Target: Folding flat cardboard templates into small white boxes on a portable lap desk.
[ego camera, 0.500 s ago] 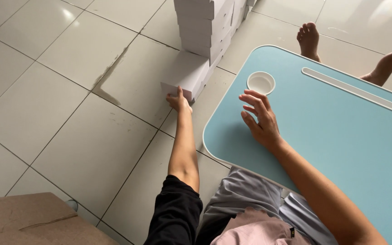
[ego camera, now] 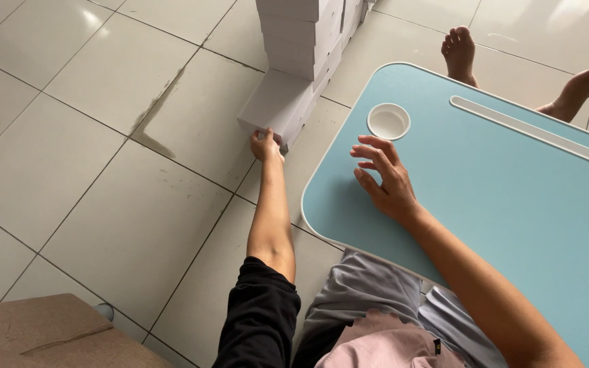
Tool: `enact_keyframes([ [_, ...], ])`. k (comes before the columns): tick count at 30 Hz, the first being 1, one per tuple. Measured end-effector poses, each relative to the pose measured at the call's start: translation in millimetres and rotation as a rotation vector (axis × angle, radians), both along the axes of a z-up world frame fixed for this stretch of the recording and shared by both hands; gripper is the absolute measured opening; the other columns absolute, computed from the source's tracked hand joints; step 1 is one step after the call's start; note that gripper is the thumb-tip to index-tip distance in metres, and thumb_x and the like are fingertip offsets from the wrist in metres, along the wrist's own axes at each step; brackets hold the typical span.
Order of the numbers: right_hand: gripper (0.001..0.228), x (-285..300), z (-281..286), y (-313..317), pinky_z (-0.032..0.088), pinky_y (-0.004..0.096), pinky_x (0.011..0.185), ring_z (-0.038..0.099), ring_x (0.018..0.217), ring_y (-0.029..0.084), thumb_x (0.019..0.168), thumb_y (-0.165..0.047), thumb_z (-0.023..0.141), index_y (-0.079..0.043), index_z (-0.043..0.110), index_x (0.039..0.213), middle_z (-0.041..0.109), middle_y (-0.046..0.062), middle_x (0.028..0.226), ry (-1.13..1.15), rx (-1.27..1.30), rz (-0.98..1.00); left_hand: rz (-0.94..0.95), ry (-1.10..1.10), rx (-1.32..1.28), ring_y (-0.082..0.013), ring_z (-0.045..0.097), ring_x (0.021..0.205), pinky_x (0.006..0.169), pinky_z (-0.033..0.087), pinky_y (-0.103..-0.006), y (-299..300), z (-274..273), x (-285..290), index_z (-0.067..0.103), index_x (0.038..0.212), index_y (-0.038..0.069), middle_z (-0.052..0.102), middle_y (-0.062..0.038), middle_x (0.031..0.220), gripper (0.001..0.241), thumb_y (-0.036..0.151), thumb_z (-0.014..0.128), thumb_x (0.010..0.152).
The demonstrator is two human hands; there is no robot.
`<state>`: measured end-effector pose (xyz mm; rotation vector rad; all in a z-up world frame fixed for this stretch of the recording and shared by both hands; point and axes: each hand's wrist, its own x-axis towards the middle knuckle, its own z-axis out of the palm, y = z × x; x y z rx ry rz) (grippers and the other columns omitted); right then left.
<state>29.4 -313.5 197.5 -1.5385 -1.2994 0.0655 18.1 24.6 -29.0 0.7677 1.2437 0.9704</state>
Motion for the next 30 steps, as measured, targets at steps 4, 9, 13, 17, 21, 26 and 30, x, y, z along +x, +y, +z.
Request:
enact_keyframes([
  [4,0.039,0.0,0.4,0.1,0.057,0.047,0.095,0.065,0.122,0.034,0.102,-0.013,0.059,-0.006,0.056,0.140,0.047,0.018,0.144,-0.008,-0.007,-0.003,-0.008,-0.018,-0.002,-0.0489,0.044,0.139,0.102,0.053,-0.0556,-6.0,6.6,3.8,0.039,0.154,0.006,0.029,-0.034,0.152,0.066,0.018,0.071,0.098],
  [9,0.035,-0.8,0.8,0.6,0.058,0.045,0.092,0.067,0.118,0.033,0.101,-0.012,0.060,-0.006,0.059,0.136,0.049,0.018,0.141,-0.028,0.016,0.002,-0.009,0.172,0.045,-0.0436,0.052,0.134,0.099,0.058,-0.0505,-4.9,-1.5,9.1,0.047,0.149,0.008,0.045,-0.028,0.143,0.067,0.022,0.076,0.091],
  [13,0.034,-2.8,3.1,2.0,0.059,0.045,0.091,0.067,0.117,0.034,0.101,-0.012,0.061,-0.005,0.061,0.134,0.052,0.018,0.139,-0.022,0.010,-0.007,-0.027,0.164,0.043,-0.0455,0.053,0.132,0.097,0.058,-0.0520,-3.4,3.1,3.1,0.049,0.148,0.008,0.047,-0.030,0.142,0.065,0.021,0.076,0.090],
  [17,0.030,-0.4,-8.3,1.8,0.061,0.045,0.086,0.068,0.111,0.038,0.098,-0.012,0.064,-0.006,0.064,0.128,0.056,0.018,0.132,-0.133,-0.009,-0.058,-0.082,0.227,0.031,-0.0431,0.053,0.134,0.099,0.056,-0.0518,7.2,-4.8,4.5,0.048,0.150,0.013,0.048,-0.025,0.143,0.066,0.019,0.073,0.090],
  [21,0.025,-1.5,-9.5,2.5,0.061,0.048,0.085,0.070,0.107,0.038,0.095,-0.010,0.066,-0.005,0.067,0.119,0.061,0.018,0.125,-0.324,-0.097,-0.143,-0.127,0.487,0.210,-0.0440,0.042,0.135,0.112,0.037,-0.0594,10.0,38.4,6.1,0.049,0.146,0.015,0.041,-0.019,0.140,0.057,0.019,0.066,0.092],
  [26,0.029,18.1,-11.3,-5.3,0.059,0.053,0.088,0.067,0.113,0.042,0.090,-0.009,0.068,0.001,0.070,0.117,0.062,0.022,0.130,-0.541,-0.195,-0.243,-0.180,0.576,0.749,-0.0369,0.054,0.122,0.109,0.036,-0.0515,-21.2,137.5,23.6,0.061,0.127,0.013,0.054,-0.010,0.116,0.044,0.012,0.068,0.083],
  [30,0.040,61.0,-29.8,-28.8,0.054,0.049,0.099,0.058,0.132,0.038,0.095,-0.022,0.061,-0.003,0.067,0.130,0.060,0.020,0.139,-0.590,-0.331,-0.405,-0.333,0.463,1.140,-0.0307,0.058,0.114,0.104,0.041,-0.0443,-81.5,188.9,57.4,0.068,0.113,0.018,0.055,-0.006,0.112,0.040,0.003,0.068,0.076],
])
